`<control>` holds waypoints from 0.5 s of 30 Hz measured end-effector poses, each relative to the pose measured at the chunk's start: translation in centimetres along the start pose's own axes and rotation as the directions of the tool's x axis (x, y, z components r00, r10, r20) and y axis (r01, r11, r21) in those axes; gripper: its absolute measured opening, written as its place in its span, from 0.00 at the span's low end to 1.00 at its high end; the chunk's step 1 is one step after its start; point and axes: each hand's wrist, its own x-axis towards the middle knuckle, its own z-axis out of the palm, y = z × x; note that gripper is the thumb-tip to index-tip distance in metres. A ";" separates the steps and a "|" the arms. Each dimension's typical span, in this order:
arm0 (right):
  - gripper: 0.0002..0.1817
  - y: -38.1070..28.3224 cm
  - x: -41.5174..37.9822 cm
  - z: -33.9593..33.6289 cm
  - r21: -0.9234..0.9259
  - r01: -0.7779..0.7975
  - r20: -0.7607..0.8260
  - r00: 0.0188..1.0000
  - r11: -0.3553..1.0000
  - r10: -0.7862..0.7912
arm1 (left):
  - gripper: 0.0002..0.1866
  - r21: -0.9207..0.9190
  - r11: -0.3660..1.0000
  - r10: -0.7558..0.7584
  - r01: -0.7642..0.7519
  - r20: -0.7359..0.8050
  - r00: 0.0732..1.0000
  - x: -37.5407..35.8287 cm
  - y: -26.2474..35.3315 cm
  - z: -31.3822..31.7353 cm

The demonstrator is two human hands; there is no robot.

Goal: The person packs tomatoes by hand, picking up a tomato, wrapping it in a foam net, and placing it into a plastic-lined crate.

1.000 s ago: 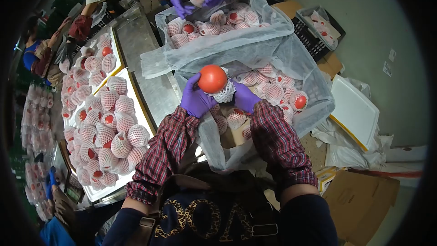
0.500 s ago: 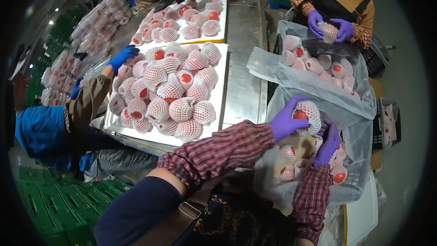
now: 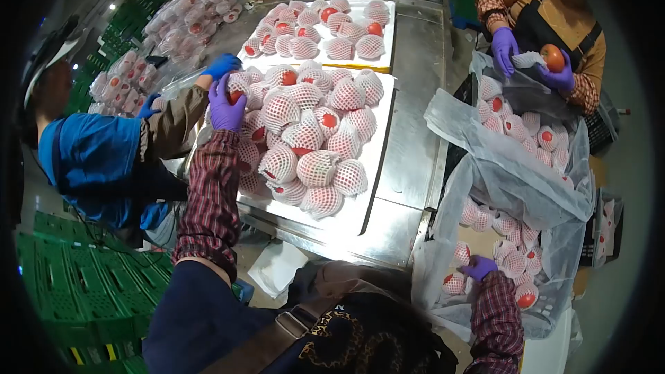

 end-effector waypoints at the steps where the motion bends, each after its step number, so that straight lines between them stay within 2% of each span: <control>1: 0.38 -0.1 0.1 0.3 -0.015 -0.010 0.057 0.998 1.000 0.011 | 0.38 0.170 0.985 -0.011 0.000 0.064 0.998 -0.1 -2.0 0.3; 2: 0.39 -0.2 0.4 0.5 -0.123 -0.028 0.077 0.996 0.992 0.037 | 0.40 0.335 0.942 -0.035 -0.011 0.130 0.991 -0.3 -3.8 0.7; 4: 0.39 -0.8 0.5 0.8 -0.326 -0.059 0.104 0.990 0.944 0.098 | 0.41 0.205 0.966 -0.204 0.159 0.224 0.953 0.6 -7.5 2.4; 5: 0.39 -0.8 0.4 0.7 -0.333 -0.078 0.101 0.988 0.940 0.118 | 0.41 0.141 0.959 -0.276 0.245 0.276 0.921 1.1 -9.0 3.0; 8: 0.39 0.4 0.5 0.5 -0.352 -0.142 0.084 0.980 0.925 0.182 | 0.41 0.261 0.923 -0.365 0.283 0.357 0.860 1.8 -11.3 3.6; 9: 0.37 3.6 1.6 1.5 -0.269 -0.124 0.038 0.989 0.955 0.139 | 0.42 0.335 0.867 -0.470 0.370 0.299 0.831 2.0 -8.9 2.7; 11: 0.38 6.7 1.4 1.1 -0.089 -0.204 -0.017 0.979 0.975 0.203 | 0.42 0.287 0.934 -0.250 0.214 0.097 0.963 2.6 -6.0 2.4; 12: 0.39 7.4 1.0 0.9 0.004 -0.238 -0.041 0.970 0.971 0.238 | 0.42 0.275 0.953 -0.130 0.128 -0.011 0.991 2.8 -4.3 2.3; 13: 0.36 7.5 0.6 0.7 -0.044 -0.195 -0.101 0.977 0.980 0.190 | 0.42 0.099 0.995 0.016 -0.006 -0.101 0.995 2.8 -1.5 2.1; 14: 0.37 8.7 1.6 1.6 -0.014 -0.178 0.010 0.984 0.984 0.179 | 0.40 -0.066 0.992 0.098 -0.106 -0.109 0.989 2.8 1.9 2.0; 15: 0.39 11.2 3.6 3.3 0.013 -0.165 0.122 0.979 0.986 0.162 | 0.39 -0.387 0.907 0.131 -0.167 -0.117 0.984 2.4 4.5 3.2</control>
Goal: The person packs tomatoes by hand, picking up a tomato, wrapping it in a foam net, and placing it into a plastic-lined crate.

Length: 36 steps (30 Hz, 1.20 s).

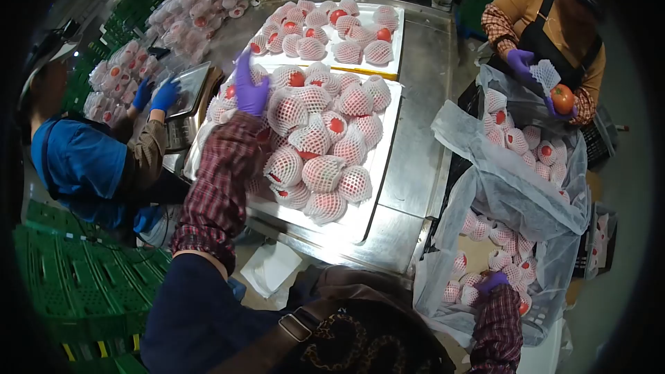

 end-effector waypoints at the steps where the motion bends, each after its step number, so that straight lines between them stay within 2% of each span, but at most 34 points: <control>1: 0.40 1.1 1.6 0.4 0.025 0.017 0.106 0.994 1.000 -0.020 | 0.37 -0.155 0.981 -0.091 0.115 0.155 0.984 -0.4 5.3 0.4; 2: 0.38 1.0 1.1 -0.4 0.015 0.036 0.051 0.998 0.999 -0.037 | 0.34 -0.256 0.875 -0.307 0.410 0.362 0.880 -1.1 10.3 0.9; 3: 0.36 0.8 0.0 -1.4 0.004 0.055 -0.004 0.999 0.999 -0.054 | 0.30 -0.277 0.871 -0.284 0.407 0.392 0.875 -2.3 13.3 2.2; 4: 0.34 0.1 -1.3 -2.2 -0.006 0.072 -0.061 0.996 0.997 -0.072 | 0.27 -0.370 0.854 -0.180 0.366 0.450 0.875 -3.8 15.2 4.1; 5: 0.35 -1.2 -2.7 -2.4 -0.021 0.077 -0.190 0.979 0.997 -0.080 | 0.24 -0.464 0.819 -0.073 0.339 0.502 0.862 -5.3 17.1 6.1; 6: 0.36 -2.7 -4.1 -2.3 -0.034 0.079 -0.314 0.946 0.996 -0.086 | 0.22 -0.650 0.552 0.043 0.522 0.648 0.761 -6.6 19.7 7.1; 7: 0.37 -3.7 -5.3 -2.2 -0.045 0.076 -0.432 0.898 0.996 -0.088 | 0.21 -0.638 0.486 0.083 0.597 0.714 0.696 -8.8 22.0 9.0; 8: 0.35 -4.7 -5.8 -3.2 0.198 0.034 -0.388 0.920 0.980 0.047 | 0.21 -0.606 0.361 0.161 0.708 0.789 0.593 -10.3 24.6 9.7; 9: 0.32 -3.5 -4.8 -3.2 0.338 0.240 -0.552 0.834 0.910 -0.015 | 0.22 -0.552 0.261 0.247 0.792 0.831 0.498 -11.8 26.7 10.8; 10: 0.30 -2.2 -3.9 -2.8 0.425 0.448 -0.702 0.712 0.786 -0.027 | 0.24 -0.439 0.192 0.237 0.878 0.889 0.392 -13.4 28.9 11.8; 11: 0.29 -5.3 -7.5 -5.5 0.681 0.530 -0.629 0.777 0.505 0.033 | 0.29 -0.439 0.215 0.274 0.872 0.884 0.378 -16.7 30.1 15.0; 13: 0.29 -9.5 -11.7 -9.3 0.628 0.664 -0.728 0.686 0.405 0.004 | 0.34 -0.192 0.135 0.259 0.972 0.954 0.152 -18.1 33.4 15.0; 14: 0.29 -11.8 -13.7 -10.4 0.559 0.786 -0.818 0.575 0.265 0.017 | 0.35 -0.015 0.074 0.204 0.997 0.979 -0.001 -18.9 34.7 15.5; 15: 0.28 -13.6 -15.3 -11.5 0.480 0.822 -0.857 0.514 0.306 -0.037 | 0.37 0.166 0.013 0.165 0.986 0.972 -0.166 -19.7 35.7 16.3; 16: 0.28 -15.9 -17.8 -12.3 0.493 0.821 -0.856 0.518 0.289 -0.010 | 0.34 0.224 -0.103 0.239 0.969 0.952 -0.194 -20.9 35.9 17.4; 17: 0.26 -16.3 -17.1 -12.0 0.432 0.836 -0.893 0.449 0.340 0.030 | 0.30 0.080 -0.188 0.377 0.979 0.926 -0.004 -22.5 35.7 18.2; 18: 0.24 -17.8 -17.8 -12.2 0.533 0.828 -0.846 0.529 0.174 0.069 | 0.26 0.275 -0.389 0.436 0.879 0.896 -0.087 -22.1 35.8 18.2; 19: 0.22 -17.5 -16.3 -11.8 0.546 0.829 -0.837 0.534 0.122 0.115 | 0.24 0.264 -0.466 0.449 0.844 0.893 -0.031 -21.8 35.8 18.0; 20: 0.22 -17.2 -14.1 -10.9 0.496 0.861 -0.862 0.472 0.115 0.183 | 0.23 0.259 -0.515 0.484 0.817 0.874 0.029 -22.7 35.7 19.0; 21: 0.22 -17.5 -13.8 -10.6 0.445 0.866 -0.890 0.400 0.229 0.217 | 0.22 0.148 -0.479 0.395 0.865 0.917 0.062 -22.2 36.2 18.2; 22: 0.23 -17.3 -13.6 -10.7 0.317 0.886 -0.948 0.283 0.338 0.148 | 0.21 0.076 -0.398 0.309 0.914 0.949 0.056 -21.2 37.0 17.2; 23: 0.25 -17.3 -13.7 -10.6 0.192 0.821 -0.981 0.144 0.538 0.131 | 0.23 0.034 -0.363 0.294 0.931 0.952 0.080 -21.3 37.0 17.5; 25: 0.27 -18.1 -15.7 -11.3 0.202 0.735 -0.979 0.152 0.648 0.133 | 0.27 0.004 -0.353 0.201 0.936 0.977 0.071 -21.4 37.0 17.8; 27: 0.26 -17.0 -13.2 -10.5 0.434 0.851 -0.888 0.349 0.297 0.299 | 0.31 -0.156 -0.308 0.181 0.939 0.959 0.219 -21.7 37.3 17.8; 28: 0.26 -16.8 -12.8 -10.5 0.513 0.853 -0.821 0.455 0.094 0.343 | 0.33 -0.237 -0.288 0.172 0.928 0.940 0.293 -21.9 37.4 17.8; 31: 0.22 -16.9 -13.5 -10.7 0.539 0.833 -0.779 0.548 -0.120 0.306 | 0.36 -0.232 -0.108 0.222 0.967 0.942 0.251 -23.4 36.6 19.3; 32: 0.16 -16.1 -12.0 -10.2 0.501 0.866 -0.812 0.466 0.009 0.350 | 0.36 -0.216 -0.098 0.232 0.972 0.944 0.233 -23.9 36.3 19.8; 35: 0.12 -15.3 -12.5 -10.1 0.561 0.828 -0.720 0.475 0.022 0.506 | 0.34 0.021 -0.151 0.272 0.988 0.962 0.021 -21.9 37.6 17.8; 36: 0.14 -14.9 -12.9 -10.2 0.559 0.827 -0.717 0.515 -0.053 0.470 | 0.31 0.097 -0.181 0.318 0.979 0.947 -0.035 -21.7 37.3 17.7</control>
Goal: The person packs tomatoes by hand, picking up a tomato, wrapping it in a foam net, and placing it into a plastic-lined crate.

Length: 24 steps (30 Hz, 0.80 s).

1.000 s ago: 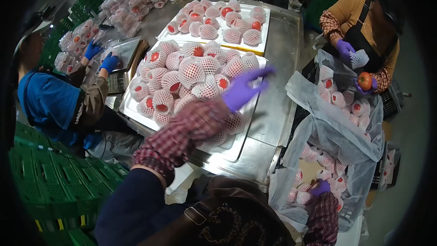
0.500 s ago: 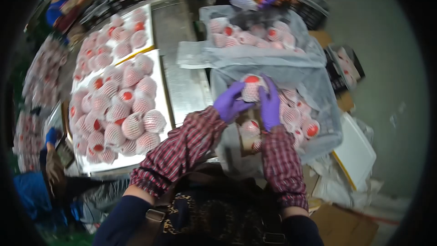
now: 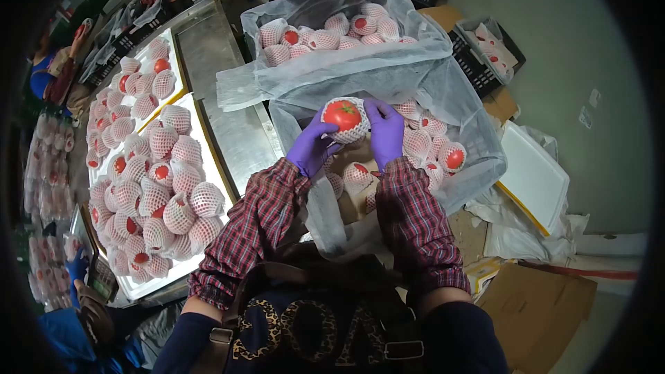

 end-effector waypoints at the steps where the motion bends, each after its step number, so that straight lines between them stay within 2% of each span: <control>1: 0.14 0.2 0.3 -0.3 0.095 -0.050 0.001 0.999 0.994 0.050 | 0.31 -0.046 0.998 -0.038 0.039 0.029 0.999 0.1 0.1 -0.1; 3: 0.15 0.6 0.6 -0.8 0.282 -0.147 0.019 0.989 0.948 0.148 | 0.29 -0.133 0.984 -0.110 0.121 0.090 0.990 0.3 0.2 -0.2; 6: 0.15 0.2 0.5 -0.6 0.432 -0.156 0.121 0.986 0.888 0.114 | 0.28 -0.180 0.969 -0.157 0.167 0.073 0.985 0.4 0.3 0.0; 9: 0.15 1.3 1.5 -1.2 0.585 -0.165 0.153 0.984 0.794 0.092 | 0.27 -0.159 0.969 -0.178 0.190 0.082 0.981 0.3 0.3 -0.2; 12: 0.15 1.9 2.1 -1.5 0.612 -0.235 0.197 0.970 0.755 0.142 | 0.26 -0.137 0.975 -0.158 0.175 0.129 0.979 0.6 0.0 -0.5; 15: 0.14 2.8 2.4 -1.4 0.247 -0.129 0.052 0.991 0.960 0.120 | 0.26 -0.196 0.970 -0.103 0.141 0.190 0.976 -0.1 0.2 -0.4; 17: 0.14 4.1 1.1 -1.0 0.039 0.005 0.271 0.962 0.999 -0.016 | 0.26 -0.260 0.956 -0.085 0.136 0.200 0.976 -0.6 0.6 -0.5; 18: 0.14 4.9 0.7 -0.9 -0.054 0.093 0.383 0.921 0.994 -0.065 | 0.26 -0.297 0.944 -0.087 0.142 0.192 0.978 -0.8 0.7 -0.6; 19: 0.15 5.4 0.7 -0.9 -0.232 0.154 0.383 0.922 0.960 -0.055 | 0.26 -0.336 0.931 -0.085 0.144 0.185 0.979 -0.8 0.8 -0.7; 21: 0.16 6.1 0.9 -0.9 -0.559 0.261 0.383 0.923 0.787 -0.034 | 0.26 -0.368 0.921 -0.058 0.128 0.197 0.979 -0.7 1.1 -0.2; 22: 0.18 4.6 0.8 -0.5 -0.430 0.234 0.330 0.940 0.872 -0.090 | 0.26 -0.385 0.915 -0.042 0.118 0.199 0.979 -0.7 1.2 0.0; 24: 0.21 0.4 1.0 -0.3 -0.140 0.200 0.198 0.965 0.970 -0.171 | 0.26 -0.350 0.934 -0.033 0.069 0.108 0.994 0.0 0.7 0.0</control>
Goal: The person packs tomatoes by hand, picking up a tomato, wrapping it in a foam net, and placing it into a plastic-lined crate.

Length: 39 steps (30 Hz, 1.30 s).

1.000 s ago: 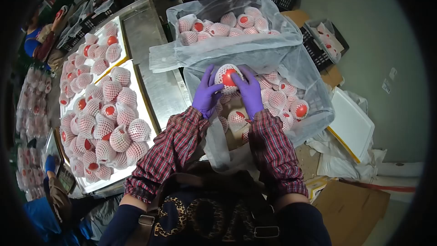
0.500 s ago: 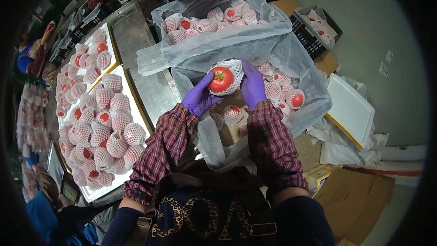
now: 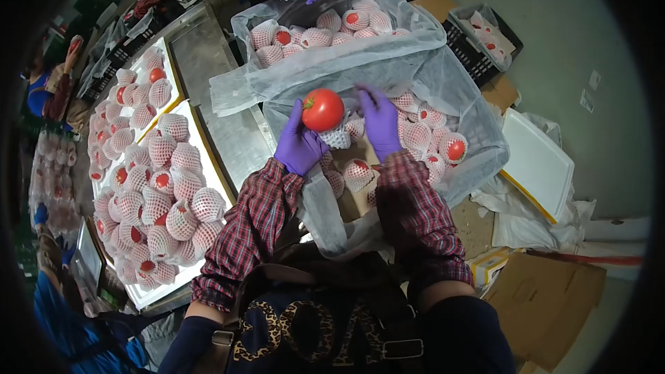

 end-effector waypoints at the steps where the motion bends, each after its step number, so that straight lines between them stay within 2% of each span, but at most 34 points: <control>1: 0.22 -1.1 0.3 -0.2 0.149 0.022 -0.075 0.997 0.989 -0.011 | 0.26 0.019 1.000 0.024 -0.023 -0.038 0.999 0.3 -0.1 0.0; 2: 0.30 -1.1 0.0 -0.5 0.051 0.144 0.018 0.989 0.988 -0.145 | 0.26 0.092 0.995 0.031 -0.023 -0.097 0.995 0.4 -0.2 -0.1; 4: 0.34 -1.9 -1.2 0.8 -0.150 0.278 0.125 0.957 0.949 -0.260 | 0.26 0.243 0.970 0.051 0.003 -0.216 0.975 0.6 -0.4 -0.3; 5: 0.37 -2.1 -1.6 1.5 -0.241 0.342 0.180 0.935 0.908 -0.304 | 0.25 0.243 0.970 0.060 -0.009 -0.205 0.977 0.8 -0.5 -0.5; 6: 0.40 -2.0 -1.6 1.9 -0.244 0.275 0.148 0.958 0.930 -0.244 | 0.24 0.248 0.969 0.066 -0.016 -0.194 0.979 1.1 -0.6 -1.0; 7: 0.39 -2.1 -1.5 1.8 -0.172 0.226 0.134 0.970 0.959 -0.204 | 0.23 0.254 0.967 0.070 -0.022 -0.183 0.981 1.3 -0.7 -1.4; 10: 0.33 -2.3 -1.0 1.5 0.020 0.108 0.083 0.991 0.994 -0.109 | 0.17 0.273 0.948 0.196 -0.163 -0.100 0.975 1.9 -1.5 -2.4; 12: 0.28 -1.6 -0.8 1.0 0.107 0.065 0.015 0.998 0.992 -0.067 | 0.15 0.553 0.828 0.281 -0.093 -0.265 0.922 2.0 -1.5 -3.4; 13: 0.27 -1.3 -0.7 0.7 0.204 -0.045 0.003 0.999 0.978 0.046 | 0.14 0.669 0.743 0.338 -0.033 -0.333 0.880 2.0 -1.6 -3.7; 14: 0.26 -1.0 -0.6 0.5 0.301 -0.152 0.003 0.987 0.941 0.159 | 0.14 0.686 0.719 0.388 -0.111 -0.263 0.884 1.9 -1.9 -4.0; 15: 0.27 -0.9 -0.6 0.4 0.396 -0.253 0.013 0.963 0.883 0.270 | 0.14 0.708 0.694 0.384 -0.129 -0.214 0.898 1.5 -2.0 -3.5; 17: 0.30 -0.9 -0.5 0.4 0.413 -0.316 0.028 0.942 0.854 0.335 | 0.15 0.751 0.640 0.372 -0.165 -0.115 0.921 0.9 -2.0 -2.4; 18: 0.32 -0.9 -0.4 0.5 0.422 -0.346 0.037 0.930 0.838 0.366 | 0.20 0.862 0.507 0.274 -0.003 -0.158 0.949 0.3 -1.3 -1.2; 21: 0.31 -0.2 -0.3 0.8 0.430 -0.401 -0.004 0.895 0.809 0.446 | 0.27 0.883 0.457 0.287 -0.103 -0.037 0.957 0.3 -1.9 -0.2; 22: 0.30 0.1 -0.3 0.7 0.405 -0.415 0.004 0.892 0.815 0.452 | 0.30 0.871 0.492 0.205 -0.003 -0.112 0.972 -0.3 -1.4 0.9; 25: 0.28 0.3 -0.5 0.4 0.281 -0.417 0.011 0.902 0.864 0.432 | 0.30 0.734 0.648 0.264 -0.204 0.035 0.964 0.4 -1.7 0.3; 27: 0.26 0.3 -0.7 0.5 0.132 -0.358 0.005 0.933 0.924 0.360 | 0.27 0.613 0.772 0.225 -0.171 -0.011 0.974 0.7 -1.2 0.0; 30: 0.21 -0.1 -0.7 0.3 0.097 -0.332 -0.001 0.943 0.938 0.333 | 0.26 0.417 0.902 0.142 -0.108 -0.052 0.988 0.4 -0.8 0.5; 33: 0.18 0.4 -0.4 0.6 0.115 -0.179 -0.100 0.977 0.977 0.191 | 0.27 0.253 0.966 0.072 -0.055 -0.057 0.996 0.5 -0.7 0.3; 36: 0.16 1.5 0.3 0.0 0.210 -0.243 -0.060 0.964 0.947 0.260 | 0.29 0.118 0.993 -0.009 0.011 -0.023 1.000 0.8 -0.3 -0.6; 38: 0.18 9.3 1.1 -1.2 -0.206 -0.235 0.185 0.944 0.950 0.273 | 0.30 0.068 0.997 -0.038 0.038 -0.004 0.999 0.7 -0.2 -0.6; 39: 0.21 8.8 1.1 -0.9 -0.133 -0.266 0.220 0.932 0.955 0.290 | 0.31 0.060 0.998 -0.037 0.038 -0.004 0.999 0.6 -0.2 -0.3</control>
